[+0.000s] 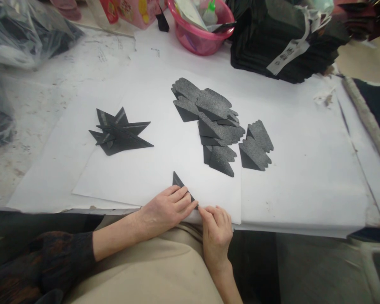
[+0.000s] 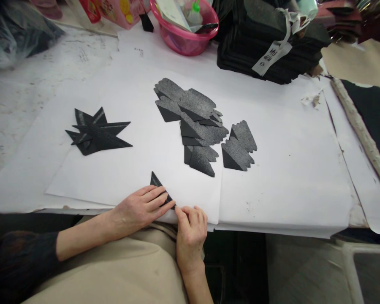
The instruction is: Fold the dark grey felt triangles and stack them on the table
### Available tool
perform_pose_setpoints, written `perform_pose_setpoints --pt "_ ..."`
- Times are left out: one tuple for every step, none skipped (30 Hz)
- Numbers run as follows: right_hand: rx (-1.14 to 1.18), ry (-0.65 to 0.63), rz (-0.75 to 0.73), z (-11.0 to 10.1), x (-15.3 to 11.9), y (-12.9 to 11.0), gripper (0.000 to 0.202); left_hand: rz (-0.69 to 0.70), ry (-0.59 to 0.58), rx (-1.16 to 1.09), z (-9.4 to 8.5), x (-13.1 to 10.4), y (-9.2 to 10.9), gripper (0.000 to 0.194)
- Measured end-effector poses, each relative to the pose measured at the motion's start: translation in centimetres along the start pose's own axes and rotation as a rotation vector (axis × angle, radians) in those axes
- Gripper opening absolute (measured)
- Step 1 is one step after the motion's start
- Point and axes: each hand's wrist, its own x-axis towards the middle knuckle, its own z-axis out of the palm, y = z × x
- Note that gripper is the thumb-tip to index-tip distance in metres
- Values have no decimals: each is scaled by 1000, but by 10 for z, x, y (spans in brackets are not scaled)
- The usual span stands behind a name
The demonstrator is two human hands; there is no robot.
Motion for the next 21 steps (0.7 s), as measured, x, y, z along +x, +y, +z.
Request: perform_pose_setpoints --pt "9 7 1 0 -1 1 19 1 -5 4 -1 1 0 30" --pt "21 15 2 0 -1 2 19 1 -12 3 -1 1 0 30" --pt "34 23 3 0 -2 2 19 3 -19 -3 -2 2 0 29" --pt "44 29 4 0 -2 3 20 6 -25 -12 -2 3 0 29" --pt "52 30 5 0 -3 4 20 12 -27 -23 -3 3 -1 29" --pt "56 29 5 0 -3 4 20 21 -28 -34 -3 3 -2 28" --pt "57 27 5 0 -4 5 20 29 -26 -43 -2 3 -3 28" --pt "56 25 7 0 -4 5 20 37 -24 -51 -2 3 -3 29" --pt "56 23 9 0 -4 5 20 41 -21 -56 -1 2 -4 29" --pt "57 22 12 0 -4 5 20 44 -20 -59 0 1 -4 30" --pt "57 21 15 0 -5 5 20 43 -20 -60 1 0 -4 30" --pt "58 18 14 0 -5 5 20 42 -20 -57 2 -1 -4 31" --pt "60 16 14 0 -5 5 20 40 -21 -53 3 -2 -3 31" --pt "61 14 13 0 -5 5 20 41 -22 -48 3 -2 -3 31" --pt "63 11 12 0 -5 5 21 42 -23 -43 3 -2 -2 31" --pt "62 9 12 -1 -5 4 21 46 -24 -38 2 -2 -2 31" --pt "60 7 12 -1 -5 4 21 50 -27 -35 2 -1 -1 31" --pt "57 4 14 -1 -5 4 20 53 -32 -33 1 0 -1 31" --pt "53 1 15 -1 -5 4 20 54 -36 -33 -1 1 -1 31" --pt "50 -1 14 -1 -4 3 20 57 -41 -35 -2 2 -1 30" --pt "46 -3 14 -2 -4 3 20 63 -45 -39 -2 3 -1 30"
